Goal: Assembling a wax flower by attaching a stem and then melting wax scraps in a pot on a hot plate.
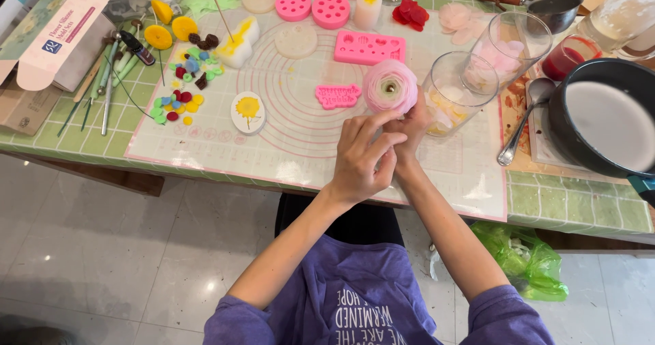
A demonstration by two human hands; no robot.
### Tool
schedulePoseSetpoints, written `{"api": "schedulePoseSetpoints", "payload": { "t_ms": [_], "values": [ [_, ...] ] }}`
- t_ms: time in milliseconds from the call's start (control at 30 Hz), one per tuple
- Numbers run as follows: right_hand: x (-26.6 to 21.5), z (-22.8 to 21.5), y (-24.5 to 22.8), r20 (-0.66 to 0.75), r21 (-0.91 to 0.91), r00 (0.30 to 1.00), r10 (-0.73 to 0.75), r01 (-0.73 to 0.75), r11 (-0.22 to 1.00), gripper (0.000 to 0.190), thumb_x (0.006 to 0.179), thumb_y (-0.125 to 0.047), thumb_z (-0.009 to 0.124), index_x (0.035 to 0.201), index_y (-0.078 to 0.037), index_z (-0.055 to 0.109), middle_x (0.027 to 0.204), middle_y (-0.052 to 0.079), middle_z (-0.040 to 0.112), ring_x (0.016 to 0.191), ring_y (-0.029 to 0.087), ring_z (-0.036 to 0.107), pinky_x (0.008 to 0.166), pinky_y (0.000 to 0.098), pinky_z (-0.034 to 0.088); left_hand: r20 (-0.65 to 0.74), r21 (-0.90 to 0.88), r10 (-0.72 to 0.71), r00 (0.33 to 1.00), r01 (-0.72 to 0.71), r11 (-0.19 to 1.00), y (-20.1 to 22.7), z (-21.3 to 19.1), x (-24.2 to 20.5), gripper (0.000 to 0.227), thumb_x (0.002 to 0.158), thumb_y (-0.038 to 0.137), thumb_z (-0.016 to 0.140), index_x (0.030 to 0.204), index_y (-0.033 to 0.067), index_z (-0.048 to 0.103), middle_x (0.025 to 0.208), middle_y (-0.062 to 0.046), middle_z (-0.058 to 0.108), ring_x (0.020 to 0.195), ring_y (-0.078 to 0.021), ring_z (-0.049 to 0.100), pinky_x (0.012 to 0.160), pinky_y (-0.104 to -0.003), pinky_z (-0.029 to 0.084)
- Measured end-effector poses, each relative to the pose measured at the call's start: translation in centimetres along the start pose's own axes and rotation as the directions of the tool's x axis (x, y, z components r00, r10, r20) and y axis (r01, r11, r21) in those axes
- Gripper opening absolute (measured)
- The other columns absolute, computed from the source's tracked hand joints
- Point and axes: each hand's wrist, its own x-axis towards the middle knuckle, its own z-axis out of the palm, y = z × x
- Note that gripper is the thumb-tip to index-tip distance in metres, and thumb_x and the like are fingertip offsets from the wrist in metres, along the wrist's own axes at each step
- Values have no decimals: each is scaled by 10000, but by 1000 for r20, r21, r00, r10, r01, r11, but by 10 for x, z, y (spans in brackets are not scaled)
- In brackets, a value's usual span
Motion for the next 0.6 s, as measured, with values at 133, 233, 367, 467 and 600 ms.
{"api": "schedulePoseSetpoints", "payload": {
  "t_ms": [133,233,367,467,600],
  "values": [
    [-1,-2,3,6,-16,1000,-16,16,1000,206,914,-5,676,1113,-7,623,948,76,682,856,128,620,772,288,534,-13,-1,-5,1000,5,1000,3,-2,1,318,806,-22,667,1104,87,668,1361,-81,607,1113,-290,589,970,-432,460],
    [-1,-1,1,15,-16,998,-55,55,998,231,910,-31,685,1131,-4,622,932,75,695,847,133,641,762,296,540,-12,24,27,1000,-26,999,6,-4,3,341,808,-20,669,1134,80,664,1400,-91,591,1129,-289,592,964,-428,459],
    [-3,-3,-6,19,-103,999,-49,51,993,209,937,-95,707,1114,-17,628,859,84,678,766,164,638,707,317,524,13,57,46,999,-47,997,10,1,2,339,822,-15,680,1152,62,659,1451,-114,573,1128,-280,591,953,-423,456],
    [-7,-2,4,10,-118,999,-38,39,992,206,974,-127,681,1147,-25,637,860,84,687,762,177,663,705,326,532,-5,53,35,999,-35,998,16,1,0,328,835,-19,678,1152,63,659,1475,-119,560,1140,-280,591,967,-418,461],
    [-3,-3,-7,4,-144,997,-72,72,987,198,968,-137,679,1125,-25,637,838,98,680,728,190,656,695,342,529,-46,89,26,999,-22,996,18,3,-1,333,849,-17,676,1171,64,664,1513,-131,533,1150,-281,593,986,-411,467]
  ]
}}
